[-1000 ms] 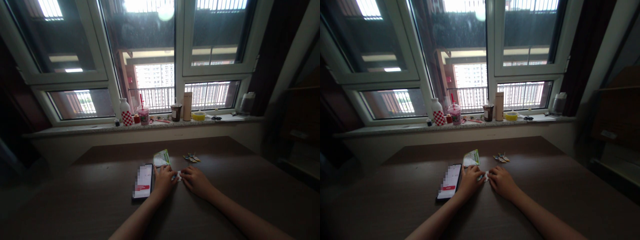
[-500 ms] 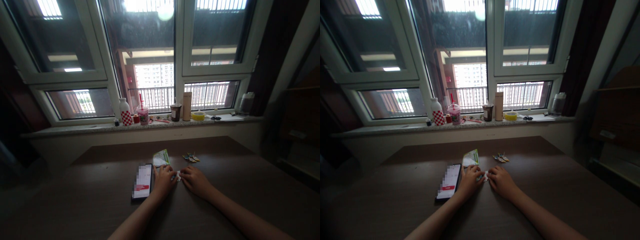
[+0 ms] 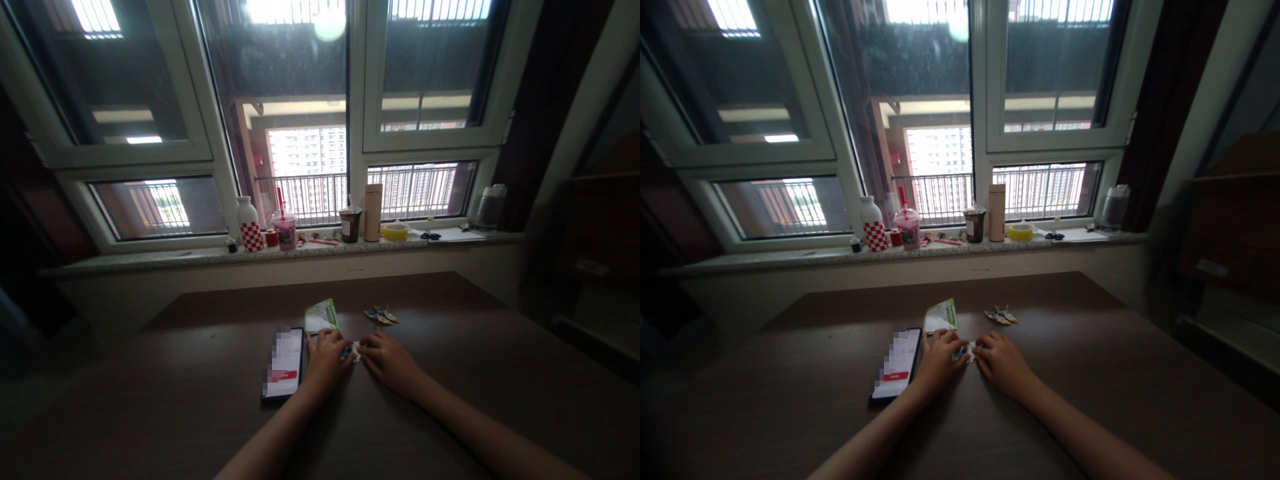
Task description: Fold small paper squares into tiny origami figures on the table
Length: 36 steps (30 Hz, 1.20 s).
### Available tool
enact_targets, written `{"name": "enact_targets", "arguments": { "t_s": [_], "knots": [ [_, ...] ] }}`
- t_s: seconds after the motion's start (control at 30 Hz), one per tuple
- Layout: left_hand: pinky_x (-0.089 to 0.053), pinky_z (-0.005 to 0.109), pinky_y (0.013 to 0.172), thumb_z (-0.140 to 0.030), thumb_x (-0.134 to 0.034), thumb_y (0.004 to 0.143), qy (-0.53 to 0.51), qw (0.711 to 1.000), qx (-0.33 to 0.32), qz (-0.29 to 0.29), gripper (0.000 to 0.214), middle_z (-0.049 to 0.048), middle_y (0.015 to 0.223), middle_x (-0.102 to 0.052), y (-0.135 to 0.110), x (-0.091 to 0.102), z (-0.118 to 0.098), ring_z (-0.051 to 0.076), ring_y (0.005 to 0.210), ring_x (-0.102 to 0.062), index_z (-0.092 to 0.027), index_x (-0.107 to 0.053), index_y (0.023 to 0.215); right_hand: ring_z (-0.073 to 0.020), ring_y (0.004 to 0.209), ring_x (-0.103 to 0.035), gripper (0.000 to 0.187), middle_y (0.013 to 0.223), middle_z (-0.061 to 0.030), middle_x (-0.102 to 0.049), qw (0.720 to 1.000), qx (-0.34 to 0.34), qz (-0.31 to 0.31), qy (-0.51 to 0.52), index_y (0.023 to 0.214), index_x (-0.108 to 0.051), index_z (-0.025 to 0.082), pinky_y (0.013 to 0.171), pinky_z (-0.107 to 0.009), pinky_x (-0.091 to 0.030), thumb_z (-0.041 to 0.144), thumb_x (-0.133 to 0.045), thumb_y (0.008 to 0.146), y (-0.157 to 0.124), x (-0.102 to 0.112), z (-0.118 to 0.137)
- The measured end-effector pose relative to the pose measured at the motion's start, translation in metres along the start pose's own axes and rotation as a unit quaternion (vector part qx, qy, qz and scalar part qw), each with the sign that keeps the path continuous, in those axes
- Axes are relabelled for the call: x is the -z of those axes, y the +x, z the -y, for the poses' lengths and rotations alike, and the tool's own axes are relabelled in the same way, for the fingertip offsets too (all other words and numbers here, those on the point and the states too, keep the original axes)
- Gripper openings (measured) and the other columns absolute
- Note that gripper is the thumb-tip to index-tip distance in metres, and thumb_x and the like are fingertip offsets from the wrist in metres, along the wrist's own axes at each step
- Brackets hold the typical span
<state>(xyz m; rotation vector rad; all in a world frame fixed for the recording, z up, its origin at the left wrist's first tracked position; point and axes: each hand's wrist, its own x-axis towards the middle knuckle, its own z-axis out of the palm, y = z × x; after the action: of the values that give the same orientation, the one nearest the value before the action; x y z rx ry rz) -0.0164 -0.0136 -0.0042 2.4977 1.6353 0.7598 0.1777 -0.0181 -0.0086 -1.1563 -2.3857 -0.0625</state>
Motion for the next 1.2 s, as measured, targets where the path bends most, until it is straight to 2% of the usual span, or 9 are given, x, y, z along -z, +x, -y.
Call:
{"name": "enact_targets", "arguments": {
  "t_s": [0.17,0.4,0.63,0.9,1.07,1.2],
  "knots": [
    [-0.007,0.070,0.110,-0.038,-0.064,0.085,-0.002,1.000,0.007,0.002,0.020,0.0020,0.111,-0.067,0.000,0.000,0.000,0.029,0.121,-0.045,-0.031,-0.071,0.102,-0.0209,0.098,-0.058,0.028,0.105,-0.0057,-0.068,1.000,-0.004,-0.001,-0.007,0.114,-0.069,0.030,0.086,-0.035,-0.047,0.023,-0.053,0.092,0.000,0.000,0.000],
    [-0.010,0.067,0.111,-0.039,-0.063,0.086,0.009,1.000,-0.001,0.007,0.018,0.0021,0.113,-0.066,-0.001,0.002,0.000,0.029,0.120,-0.044,-0.031,-0.072,0.100,-0.0206,0.099,-0.058,0.028,0.106,-0.0057,-0.068,1.000,-0.007,0.002,0.004,0.114,-0.069,0.030,0.086,-0.034,-0.047,0.023,-0.052,0.093,0.000,0.001,0.001],
    [-0.010,0.070,0.109,-0.037,-0.063,0.086,-0.002,1.000,0.002,0.015,0.024,0.0024,0.114,-0.065,0.000,0.000,0.002,0.030,0.118,-0.044,-0.036,-0.070,0.109,-0.0205,0.102,-0.057,0.028,0.108,-0.0053,-0.066,1.000,-0.017,-0.001,0.024,0.114,-0.069,0.030,0.089,-0.034,-0.047,0.023,-0.052,0.093,0.000,-0.004,-0.001],
    [-0.006,0.073,0.109,-0.041,-0.057,0.090,0.074,0.996,-0.044,-0.002,0.025,0.0011,0.114,-0.064,-0.003,0.008,-0.001,0.030,0.120,-0.044,-0.042,-0.067,0.113,-0.0197,0.100,-0.058,0.027,0.103,-0.0069,-0.065,0.998,-0.004,-0.007,0.057,0.111,-0.070,0.028,0.088,-0.033,-0.048,0.021,-0.052,0.093,-0.002,-0.004,-0.004],
    [-0.004,0.075,0.108,-0.042,-0.056,0.090,0.083,0.995,-0.059,-0.010,0.026,0.0013,0.117,-0.065,-0.004,0.011,-0.001,0.032,0.122,-0.043,-0.042,-0.067,0.113,-0.0178,0.094,-0.061,0.026,0.101,-0.0073,-0.066,0.994,-0.024,-0.021,0.102,0.105,-0.072,0.023,0.086,-0.029,-0.049,0.018,-0.051,0.091,-0.005,0.002,-0.002],
    [-0.004,0.076,0.108,-0.042,-0.056,0.090,0.088,0.994,-0.060,-0.016,0.025,0.0015,0.117,-0.065,-0.004,0.010,-0.001,0.033,0.124,-0.043,-0.042,-0.067,0.112,-0.0183,0.095,-0.061,0.024,0.105,-0.0076,-0.066,0.996,-0.019,-0.021,0.090,0.099,-0.073,0.025,0.087,-0.030,-0.049,0.019,-0.052,0.090,-0.008,0.004,0.000]
  ]
}}
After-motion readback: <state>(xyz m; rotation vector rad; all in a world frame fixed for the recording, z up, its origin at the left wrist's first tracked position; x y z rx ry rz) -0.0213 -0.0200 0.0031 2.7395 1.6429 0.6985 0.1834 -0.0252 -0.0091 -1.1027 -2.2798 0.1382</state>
